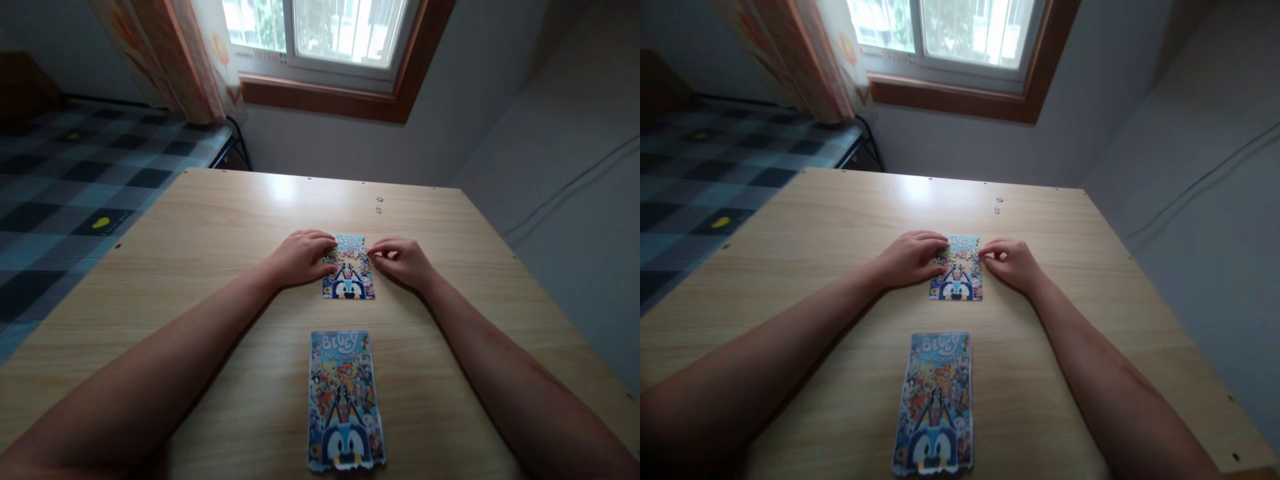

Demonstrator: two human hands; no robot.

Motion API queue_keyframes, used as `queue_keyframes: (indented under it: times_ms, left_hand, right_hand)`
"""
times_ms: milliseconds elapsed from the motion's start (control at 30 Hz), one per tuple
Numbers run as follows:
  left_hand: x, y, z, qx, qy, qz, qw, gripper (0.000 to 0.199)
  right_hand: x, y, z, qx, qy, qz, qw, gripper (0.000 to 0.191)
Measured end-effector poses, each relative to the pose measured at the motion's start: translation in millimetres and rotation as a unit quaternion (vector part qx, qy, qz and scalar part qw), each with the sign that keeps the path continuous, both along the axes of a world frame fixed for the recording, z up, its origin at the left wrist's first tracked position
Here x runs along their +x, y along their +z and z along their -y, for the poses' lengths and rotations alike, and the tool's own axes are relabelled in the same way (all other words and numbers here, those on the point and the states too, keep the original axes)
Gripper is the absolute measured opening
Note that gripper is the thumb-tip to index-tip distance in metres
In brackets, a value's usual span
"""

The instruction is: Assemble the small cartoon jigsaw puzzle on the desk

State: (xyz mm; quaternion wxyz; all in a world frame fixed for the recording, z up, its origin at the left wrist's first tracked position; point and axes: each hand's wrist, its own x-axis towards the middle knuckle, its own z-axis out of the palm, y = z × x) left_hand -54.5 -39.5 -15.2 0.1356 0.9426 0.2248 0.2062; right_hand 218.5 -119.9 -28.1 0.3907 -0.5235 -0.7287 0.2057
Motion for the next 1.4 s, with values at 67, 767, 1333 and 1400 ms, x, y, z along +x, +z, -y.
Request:
queue_keyframes:
  times_ms: [67, 767, 1333, 1400]
  left_hand:
    - [0, -0.1, 0, 0.000, 0.002, -0.002, 1.000, 0.036]
    - [-1, -0.8, 1, -0.003, 0.012, 0.002, 1.000, 0.034]
    - [-3, -1.4, 1, 0.001, 0.013, -0.010, 1.000, 0.035]
    - [-3, -1.4, 1, 0.001, 0.015, -0.012, 1.000, 0.036]
  right_hand:
    - [-6, -0.1, 0, 0.008, 0.005, 0.004, 1.000, 0.017]
    - [-34, -1.1, -5, 0.122, 0.069, 0.161, 0.977, 0.018]
    - [-31, -5.0, -7, 0.109, 0.050, 0.182, 0.976, 0.016]
    - [-32, -3.3, -5, 0.103, 0.045, 0.197, 0.974, 0.015]
